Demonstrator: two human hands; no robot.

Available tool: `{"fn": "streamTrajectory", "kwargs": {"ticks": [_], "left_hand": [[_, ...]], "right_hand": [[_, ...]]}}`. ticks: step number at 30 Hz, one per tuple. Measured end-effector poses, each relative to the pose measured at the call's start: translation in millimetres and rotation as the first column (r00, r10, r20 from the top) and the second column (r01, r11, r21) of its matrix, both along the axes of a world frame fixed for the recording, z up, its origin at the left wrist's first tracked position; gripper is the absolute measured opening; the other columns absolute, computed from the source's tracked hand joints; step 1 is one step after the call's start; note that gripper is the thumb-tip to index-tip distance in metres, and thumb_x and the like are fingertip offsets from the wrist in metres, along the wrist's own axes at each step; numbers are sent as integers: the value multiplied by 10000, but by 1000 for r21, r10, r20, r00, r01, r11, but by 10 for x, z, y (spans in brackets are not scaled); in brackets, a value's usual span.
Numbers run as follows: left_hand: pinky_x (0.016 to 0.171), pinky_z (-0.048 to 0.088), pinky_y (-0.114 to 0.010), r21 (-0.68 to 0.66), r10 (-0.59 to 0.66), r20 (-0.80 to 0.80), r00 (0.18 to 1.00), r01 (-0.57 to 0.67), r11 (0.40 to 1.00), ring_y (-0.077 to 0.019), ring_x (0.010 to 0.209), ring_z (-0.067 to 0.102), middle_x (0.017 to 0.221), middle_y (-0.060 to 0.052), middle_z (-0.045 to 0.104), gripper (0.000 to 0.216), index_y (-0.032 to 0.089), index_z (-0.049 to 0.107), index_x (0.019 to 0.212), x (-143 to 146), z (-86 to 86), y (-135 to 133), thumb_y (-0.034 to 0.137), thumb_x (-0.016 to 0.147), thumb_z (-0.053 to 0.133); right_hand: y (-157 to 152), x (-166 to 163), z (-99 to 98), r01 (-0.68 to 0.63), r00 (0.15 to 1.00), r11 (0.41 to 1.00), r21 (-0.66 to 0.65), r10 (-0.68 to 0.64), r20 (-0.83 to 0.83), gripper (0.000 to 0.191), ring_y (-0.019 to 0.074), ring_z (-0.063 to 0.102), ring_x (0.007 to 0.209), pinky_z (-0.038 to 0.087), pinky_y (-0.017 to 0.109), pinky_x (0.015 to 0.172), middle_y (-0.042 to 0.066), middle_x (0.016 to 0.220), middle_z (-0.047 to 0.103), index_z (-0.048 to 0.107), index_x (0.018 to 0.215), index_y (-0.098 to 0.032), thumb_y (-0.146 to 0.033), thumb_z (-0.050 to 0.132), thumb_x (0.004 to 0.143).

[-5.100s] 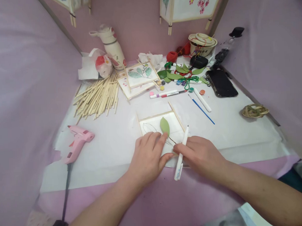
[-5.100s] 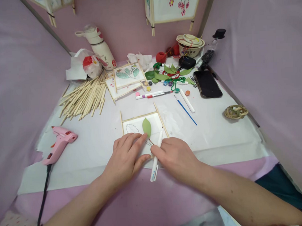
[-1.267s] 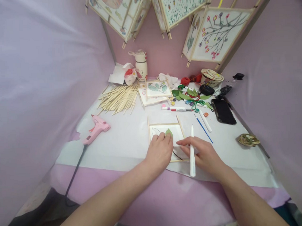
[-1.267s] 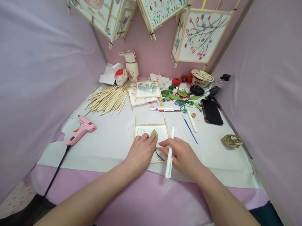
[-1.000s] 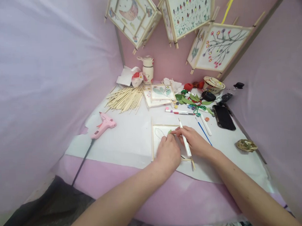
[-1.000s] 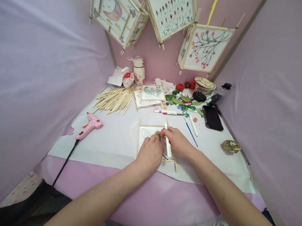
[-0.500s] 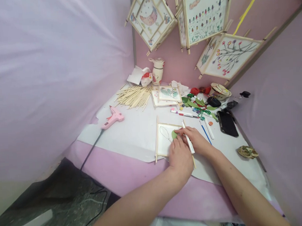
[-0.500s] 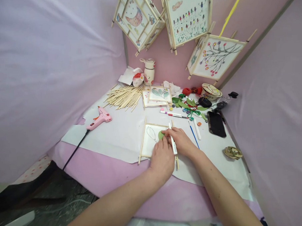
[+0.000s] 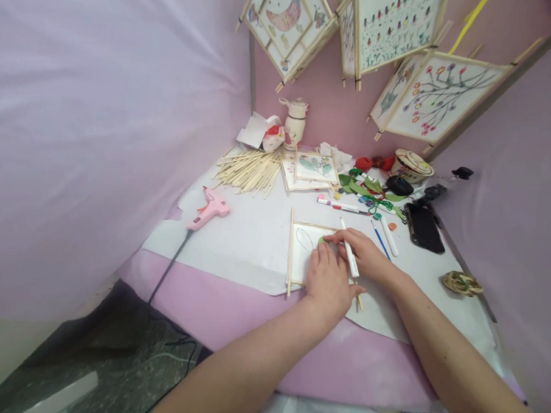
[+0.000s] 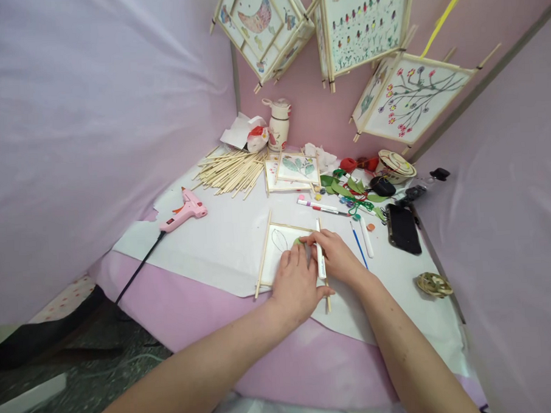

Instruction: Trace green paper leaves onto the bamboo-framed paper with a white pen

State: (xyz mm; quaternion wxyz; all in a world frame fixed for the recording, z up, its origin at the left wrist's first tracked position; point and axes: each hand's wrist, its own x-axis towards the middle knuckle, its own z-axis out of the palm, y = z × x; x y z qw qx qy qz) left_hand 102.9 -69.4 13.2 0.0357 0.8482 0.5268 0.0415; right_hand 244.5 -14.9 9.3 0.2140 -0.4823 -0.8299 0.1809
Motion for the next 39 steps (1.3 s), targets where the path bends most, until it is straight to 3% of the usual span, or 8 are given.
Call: {"fn": "streamTrajectory", "kwargs": {"ticks": [5,9,13,17,22,25,32,39], "left_hand": [[1123,213,-453,-14,-66,15,998,66,998,-357,1376,294,1443,-254,389,901,49,419,1394,-67,11,53,736,813,378],[1125,205,-460,-7,-108,38,993,108,994,-358,1386,279,1442,-262,387,894,71,445,1377,-111,5,77,751,803,369],[1118,217,-463,2,-96,45,994,96,995,-354,1374,303,1443,-250,394,880,91,447,1380,-122,-21,74,746,796,396],[1139,191,-458,-14,-90,43,995,91,996,-342,1405,251,1488,-223,342,893,113,422,1409,-123,-64,58,754,788,400],[1168,144,-453,-38,-78,35,996,79,996,-325,1435,180,1527,-202,273,933,116,374,1440,-110,-117,37,767,773,409],[1180,110,-455,-39,-73,23,997,74,996,-317,1445,142,1534,-188,261,961,108,365,1444,-97,-137,22,783,760,405],[1183,111,-462,-11,-75,19,997,75,997,-318,1442,156,1529,-163,290,955,116,393,1431,-111,-136,8,788,753,411],[1192,82,-439,-34,-60,14,998,60,998,-308,1449,130,1538,-189,250,971,86,389,1428,-144,-90,34,777,748,440]], "right_hand": [[-10,-10,40,43,999,999,28,-42,-33,265,223,586,997,419,402,906,71,1060,667,602,1093,-211,-212,420,901],[52,-41,131,153,961,988,12,-146,-234,340,184,609,890,459,354,840,53,1013,666,536,1238,-233,-331,399,942],[209,-125,183,231,887,969,-88,-247,-390,267,163,589,780,480,307,729,32,880,647,639,1008,-215,-398,479,895],[329,-197,112,277,826,949,-151,-316,-467,250,156,593,743,488,301,722,13,805,643,613,1012,-208,-384,509,870],[317,-174,-3,221,944,975,9,-212,-252,203,188,623,856,467,338,819,42,909,680,619,1005,-212,-320,501,881],[306,-161,-41,149,983,988,28,-145,-113,162,189,619,837,459,337,804,34,904,682,617,984,-216,-273,519,868],[330,-205,-86,126,981,992,-26,-128,-147,193,167,606,724,466,318,736,26,823,667,602,1019,-203,-253,520,853],[344,-256,-71,126,989,989,72,-119,-87,196,190,593,838,423,367,844,30,882,668,614,1035,-223,-231,509,869]]}}
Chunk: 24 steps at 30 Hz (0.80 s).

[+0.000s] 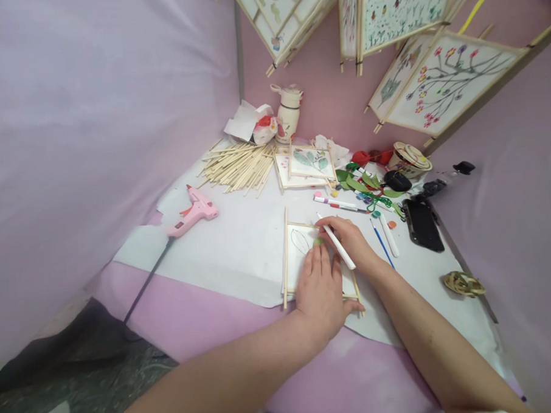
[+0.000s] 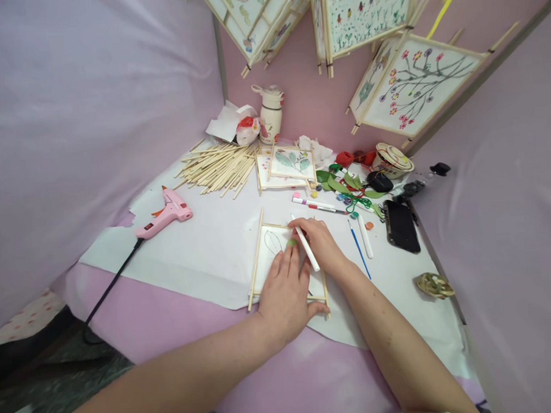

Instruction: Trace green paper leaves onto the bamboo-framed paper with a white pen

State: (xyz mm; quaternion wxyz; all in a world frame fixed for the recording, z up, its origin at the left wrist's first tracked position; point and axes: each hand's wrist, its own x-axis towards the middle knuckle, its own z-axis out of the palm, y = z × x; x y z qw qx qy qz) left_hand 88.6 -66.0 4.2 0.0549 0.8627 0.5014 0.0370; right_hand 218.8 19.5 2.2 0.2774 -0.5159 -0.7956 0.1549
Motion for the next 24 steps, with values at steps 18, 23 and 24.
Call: {"fn": "streamTrajectory", "kwargs": {"ticks": [18,23,24], "left_hand": [[1150,168,-546,-49,4,-11,1000,-4,999,-346,1453,52,1552,-140,242,873,175,462,1394,-5,29,-104,773,758,431],[1151,146,-549,-50,6,-27,1000,-7,999,-348,1453,33,1553,-141,240,862,176,454,1400,-14,34,-99,771,781,385],[1152,139,-549,-51,4,-27,1000,-5,999,-348,1453,29,1553,-144,237,859,174,453,1401,-13,30,-99,768,785,379]], "right_hand": [[-11,-9,-82,-33,994,995,91,42,-98,190,181,593,869,482,330,794,37,922,643,610,1005,-233,-155,516,859],[28,-27,-145,-49,997,991,123,57,-61,191,186,589,868,482,328,775,39,920,649,614,999,-234,-141,532,853],[30,-30,-152,-54,997,990,129,61,-54,197,187,588,866,481,328,772,38,918,651,615,998,-233,-133,534,849]]}}
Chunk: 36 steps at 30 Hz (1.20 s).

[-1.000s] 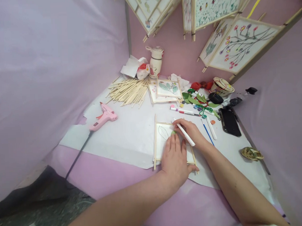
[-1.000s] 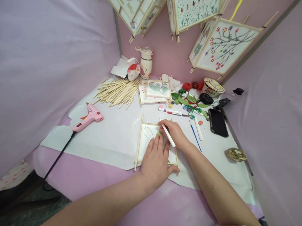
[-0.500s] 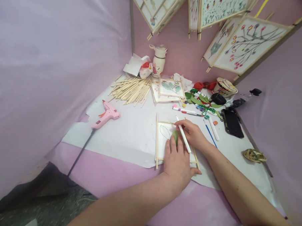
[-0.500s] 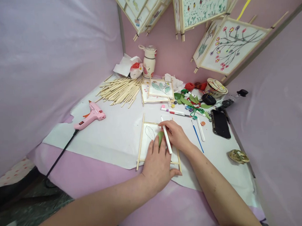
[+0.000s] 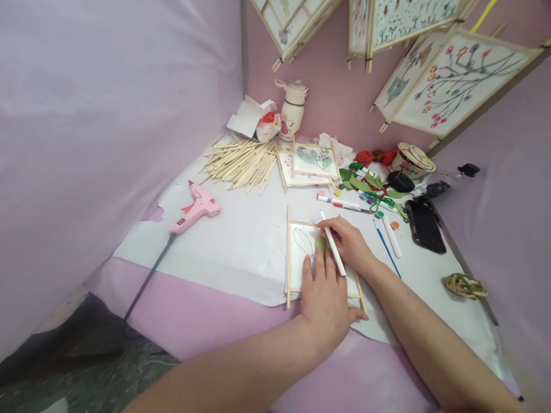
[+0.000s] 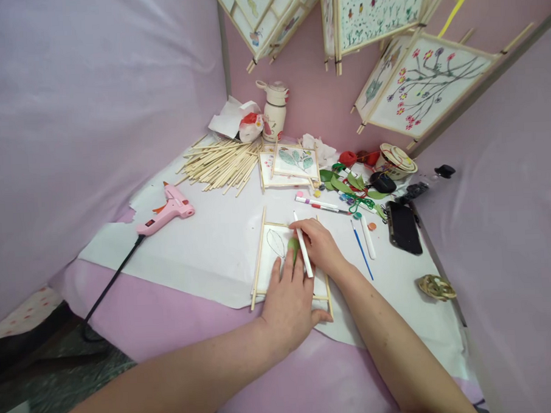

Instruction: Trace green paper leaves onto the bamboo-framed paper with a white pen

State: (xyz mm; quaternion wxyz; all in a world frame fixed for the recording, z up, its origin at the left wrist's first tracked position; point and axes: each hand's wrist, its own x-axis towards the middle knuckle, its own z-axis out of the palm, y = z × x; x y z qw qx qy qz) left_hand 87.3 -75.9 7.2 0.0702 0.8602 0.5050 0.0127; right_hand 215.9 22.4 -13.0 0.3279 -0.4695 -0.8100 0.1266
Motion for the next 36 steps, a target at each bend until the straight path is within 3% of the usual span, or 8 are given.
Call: {"fn": "streamTrajectory", "kwargs": {"ticks": [13,19,23,36], "left_hand": [[1158,114,-534,-23,-7,24,1000,7,1000,-342,1450,88,1534,-164,278,839,158,441,1407,-24,31,26,743,810,371],[1167,163,-474,-41,-43,56,998,45,998,-336,1437,165,1517,-195,299,950,138,366,1446,-9,-6,-199,761,738,484],[1163,172,-501,1,-67,69,995,67,998,-360,1435,152,1506,-176,333,961,157,355,1452,8,-91,-338,765,722,499],[1164,144,-543,18,-106,53,993,106,994,-361,1442,110,1520,-143,320,930,178,339,1459,-9,-101,-384,768,749,450]], "right_hand": [[19,-10,-39,-9,998,1000,7,9,61,183,204,589,885,478,350,792,46,936,674,617,998,-226,-145,543,851],[5,-25,-20,0,999,1000,-2,0,33,168,202,597,881,484,349,787,47,933,676,616,986,-227,-150,539,858],[-1,-21,-19,4,1000,1000,-5,-4,28,164,203,594,884,479,343,783,47,927,677,616,977,-224,-142,536,859],[-19,-33,14,23,999,994,105,-20,-28,172,196,581,848,467,336,760,48,886,670,619,970,-222,-136,512,865]]}}
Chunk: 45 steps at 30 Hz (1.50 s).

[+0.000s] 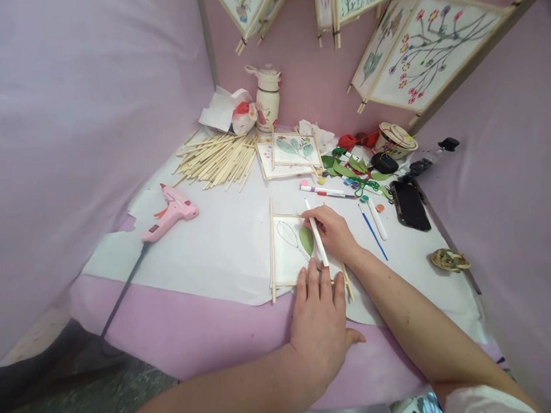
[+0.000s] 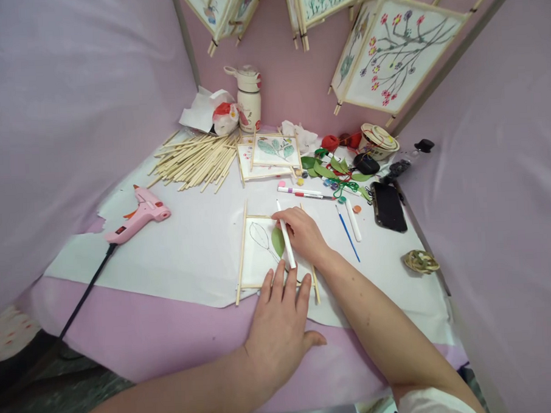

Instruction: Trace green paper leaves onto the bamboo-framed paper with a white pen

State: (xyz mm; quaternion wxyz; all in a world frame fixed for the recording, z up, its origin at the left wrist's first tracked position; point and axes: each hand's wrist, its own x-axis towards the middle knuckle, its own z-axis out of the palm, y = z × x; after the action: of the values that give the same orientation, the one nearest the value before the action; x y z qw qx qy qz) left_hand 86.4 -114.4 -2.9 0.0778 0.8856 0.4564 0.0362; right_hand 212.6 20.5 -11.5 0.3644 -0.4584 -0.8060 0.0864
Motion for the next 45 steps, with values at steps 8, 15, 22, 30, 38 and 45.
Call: {"fn": "streamTrajectory", "kwargs": {"ticks": [8,15,22,30,38,45], "left_hand": [[1146,150,-588,-19,20,5,1000,-20,1000,-359,1442,117,1537,-123,286,896,208,318,1468,7,0,6,760,771,425],[1146,133,-591,-40,21,6,1000,-21,999,-362,1443,101,1554,-122,239,900,211,301,1474,12,-8,8,753,770,442],[1143,156,-593,-33,24,13,1000,-23,999,-365,1440,109,1542,-121,274,934,211,304,1472,11,4,5,748,735,508],[1138,179,-594,-10,21,26,999,-21,1000,-363,1442,83,1539,-101,292,936,206,311,1471,8,-16,5,747,735,512],[1138,176,-599,-8,10,25,1000,-9,1000,-357,1447,56,1522,-92,334,912,219,341,1460,0,4,7,741,734,520],[1142,176,-596,-18,5,25,1000,-5,1000,-348,1449,63,1530,-95,315,886,202,354,1454,-9,43,13,736,760,488]], "right_hand": [[-17,11,-3,18,999,996,-83,-20,-28,173,201,597,876,478,351,783,50,941,673,621,994,-240,-188,510,873],[-52,6,57,40,999,978,-204,-45,-16,127,189,579,853,456,324,777,29,906,657,608,959,-246,-211,580,841],[-54,31,76,-50,966,924,-380,-52,-253,181,152,577,751,461,293,729,-3,827,642,608,978,-227,-224,625,798],[-144,54,283,-89,965,915,-394,-18,-262,157,160,595,777,492,312,748,12,841,639,626,967,-225,-275,603,820],[-214,49,339,-79,958,941,-328,-19,-286,147,156,607,779,523,315,762,11,846,631,621,977,-235,-238,595,832],[-272,6,452,-71,965,958,-277,-4,-261,146,168,613,818,527,322,774,26,876,643,633,986,-248,-251,586,847]]}}
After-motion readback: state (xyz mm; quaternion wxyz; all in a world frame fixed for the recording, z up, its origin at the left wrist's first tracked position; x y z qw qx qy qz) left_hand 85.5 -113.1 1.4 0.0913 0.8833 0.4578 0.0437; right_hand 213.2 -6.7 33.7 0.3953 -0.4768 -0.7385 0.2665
